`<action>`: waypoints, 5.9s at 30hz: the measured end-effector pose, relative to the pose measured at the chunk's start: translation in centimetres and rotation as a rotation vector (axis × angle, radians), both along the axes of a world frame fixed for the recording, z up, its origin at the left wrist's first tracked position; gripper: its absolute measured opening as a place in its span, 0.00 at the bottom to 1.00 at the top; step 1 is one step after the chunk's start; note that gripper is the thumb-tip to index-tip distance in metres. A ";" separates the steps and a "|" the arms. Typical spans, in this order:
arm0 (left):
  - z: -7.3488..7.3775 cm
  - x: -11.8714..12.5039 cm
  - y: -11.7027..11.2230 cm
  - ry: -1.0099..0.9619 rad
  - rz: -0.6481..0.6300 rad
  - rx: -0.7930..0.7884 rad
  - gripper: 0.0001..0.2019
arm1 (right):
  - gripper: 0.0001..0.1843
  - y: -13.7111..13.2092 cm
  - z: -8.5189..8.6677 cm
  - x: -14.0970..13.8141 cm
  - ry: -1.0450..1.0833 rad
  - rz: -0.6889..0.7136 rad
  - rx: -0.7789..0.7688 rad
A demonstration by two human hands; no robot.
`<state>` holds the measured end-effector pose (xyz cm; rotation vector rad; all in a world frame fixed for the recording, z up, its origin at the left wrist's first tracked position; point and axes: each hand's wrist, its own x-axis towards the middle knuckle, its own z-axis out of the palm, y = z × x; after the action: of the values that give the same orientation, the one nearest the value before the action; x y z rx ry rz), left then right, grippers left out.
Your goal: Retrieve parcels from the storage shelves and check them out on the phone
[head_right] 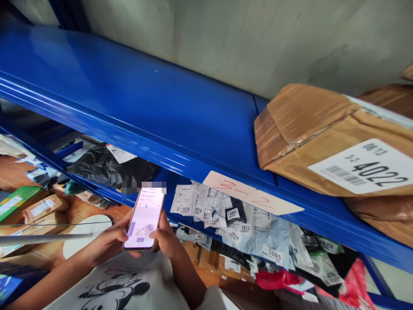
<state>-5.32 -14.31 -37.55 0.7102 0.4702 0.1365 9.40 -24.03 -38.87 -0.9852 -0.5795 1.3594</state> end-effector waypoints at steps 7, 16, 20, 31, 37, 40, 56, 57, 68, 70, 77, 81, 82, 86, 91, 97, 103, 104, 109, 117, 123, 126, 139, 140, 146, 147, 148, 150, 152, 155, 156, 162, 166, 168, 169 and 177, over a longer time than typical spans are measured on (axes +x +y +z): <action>0.2 0.0 0.1 -0.028 -0.039 -0.001 0.56 | 0.42 -0.2 0.1 0.2 0.037 0.029 0.026; 0.3 0.2 0.2 -0.046 -0.032 0.005 0.55 | 0.42 -0.3 0.2 0.4 -0.016 0.063 0.048; 0.4 0.4 0.2 -0.054 -0.029 -0.021 0.54 | 0.41 0.0 0.4 0.4 0.055 0.019 0.018; -0.7 0.5 -0.1 -0.009 0.038 -0.031 0.48 | 0.41 0.3 0.8 0.5 0.051 0.008 0.034; 0.2 0.6 0.2 -0.015 0.001 -0.018 0.51 | 0.42 0.2 0.6 0.6 0.026 0.010 -0.002; 0.5 0.7 0.3 -0.012 -0.007 -0.002 0.51 | 0.42 0.2 0.5 0.4 -0.018 0.003 -0.022; -0.8 0.3 0.0 -0.022 0.000 0.000 0.56 | 0.44 0.1 -0.2 0.4 0.039 0.008 -0.015; -0.9 0.3 0.0 -0.027 0.004 -0.007 0.56 | 0.45 0.1 -0.1 0.4 0.027 0.016 -0.016; 0.3 0.8 -0.5 0.129 0.080 0.099 0.52 | 0.41 0.3 0.5 0.0 -0.051 -0.023 -0.021; 0.6 0.8 -0.5 0.162 0.079 0.107 0.51 | 0.41 0.3 0.1 -0.1 -0.114 -0.020 -0.029; 1.6 1.2 -0.2 0.177 0.095 0.010 0.54 | 0.39 0.5 -0.6 -0.3 -0.137 -0.038 -0.042; 1.8 1.8 -0.3 0.224 0.130 0.058 0.52 | 0.35 0.6 -0.2 -0.3 -0.116 -0.049 -0.009; 1.8 1.9 -0.3 0.231 0.135 0.076 0.51 | 0.34 0.5 -0.2 -0.4 -0.120 -0.049 -0.003; 1.7 1.9 -0.3 0.258 0.142 0.126 0.48 | 0.34 0.4 -0.1 -0.4 -0.138 -0.053 -0.035; 1.1 1.8 -0.1 0.254 0.153 0.111 0.48 | 0.29 1.2 -0.5 -0.7 -0.114 -0.156 -0.105; 0.1 2.1 -0.2 0.164 0.104 0.043 0.55 | 0.24 3.1 -0.6 -1.4 -0.007 -0.408 -0.189; -1.6 1.7 -0.6 0.091 0.084 0.031 0.50 | 0.23 3.6 -0.8 -1.7 -0.047 -0.482 -0.251; -1.9 1.6 -0.6 0.074 0.080 0.031 0.49 | 0.23 3.6 -0.9 -1.7 -0.052 -0.492 -0.259; -1.5 1.4 -0.3 0.056 0.038 0.046 0.53 | 0.18 3.4 -0.9 -1.7 0.088 -0.595 -0.312; -0.1 1.3 -0.3 0.103 0.075 0.051 0.57 | 0.20 3.1 -0.2 -1.2 0.072 -0.459 -0.207; 0.9 1.5 -0.3 0.170 0.119 0.047 0.54 | 0.19 2.8 0.3 -0.9 -0.087 -0.422 -0.161; 0.8 1.6 -0.5 0.201 0.144 0.069 0.51 | 0.19 2.7 0.6 -1.0 -0.080 -0.405 -0.156; 0.8 1.4 -0.9 0.239 0.170 0.083 0.51 | 0.24 2.0 0.3 -0.8 -0.105 -0.281 -0.086; 0.8 1.3 -0.9 0.241 0.168 0.074 0.51 | 0.23 2.0 0.1 -0.8 -0.094 -0.284 -0.088; 0.6 1.2 -1.0 0.228 0.158 0.064 0.50 | 0.21 2.0 -0.2 -0.9 -0.054 -0.382 -0.189; 0.5 1.2 -1.0 0.227 0.157 0.068 0.50 | 0.20 2.0 -0.1 -0.9 -0.076 -0.391 -0.201; 0.5 1.2 -1.1 0.225 0.155 0.070 0.50 | 0.20 2.1 0.0 -0.8 -0.084 -0.389 -0.198; 0.3 1.2 -1.1 0.219 0.149 0.072 0.50 | 0.20 2.3 0.1 -0.7 -0.067 -0.377 -0.163; 0.0 1.1 -1.2 0.209 0.141 0.077 0.50 | 0.20 2.5 0.0 -0.6 -0.052 -0.377 -0.150; -0.3 1.0 -1.4 0.191 0.147 0.117 0.49 | 0.22 2.5 -0.4 -0.6 -0.124 -0.382 -0.185; -0.4 0.9 -1.5 0.188 0.148 0.133 0.48 | 0.23 2.5 -0.5 -0.7 -0.157 -0.384 -0.196; 0.2 0.7 -1.6 0.209 0.145 0.100 0.49 | 0.19 2.0 -0.3 -0.6 -0.118 -0.414 -0.200; 0.6 0.8 -1.5 0.201 0.159 0.064 0.51 | 0.14 1.6 0.5 0.2 -0.184 -0.336 -0.128; 0.5 0.8 -1.5 0.185 0.169 0.062 0.52 | 0.13 1.6 1.0 0.5 -0.209 -0.269 -0.098; 0.3 0.8 -1.5 0.175 0.168 0.071 0.51 | 0.13 1.6 1.2 0.5 -0.208 -0.253 -0.098; -0.6 0.6 -1.6 0.177 0.112 0.171 0.46 | 0.20 2.2 -0.1 -0.1 -0.253 -0.347 -0.190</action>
<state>-4.71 -15.88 -38.16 0.8682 0.6740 0.2221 9.32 -21.83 -38.97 -1.3570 -0.4446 1.0000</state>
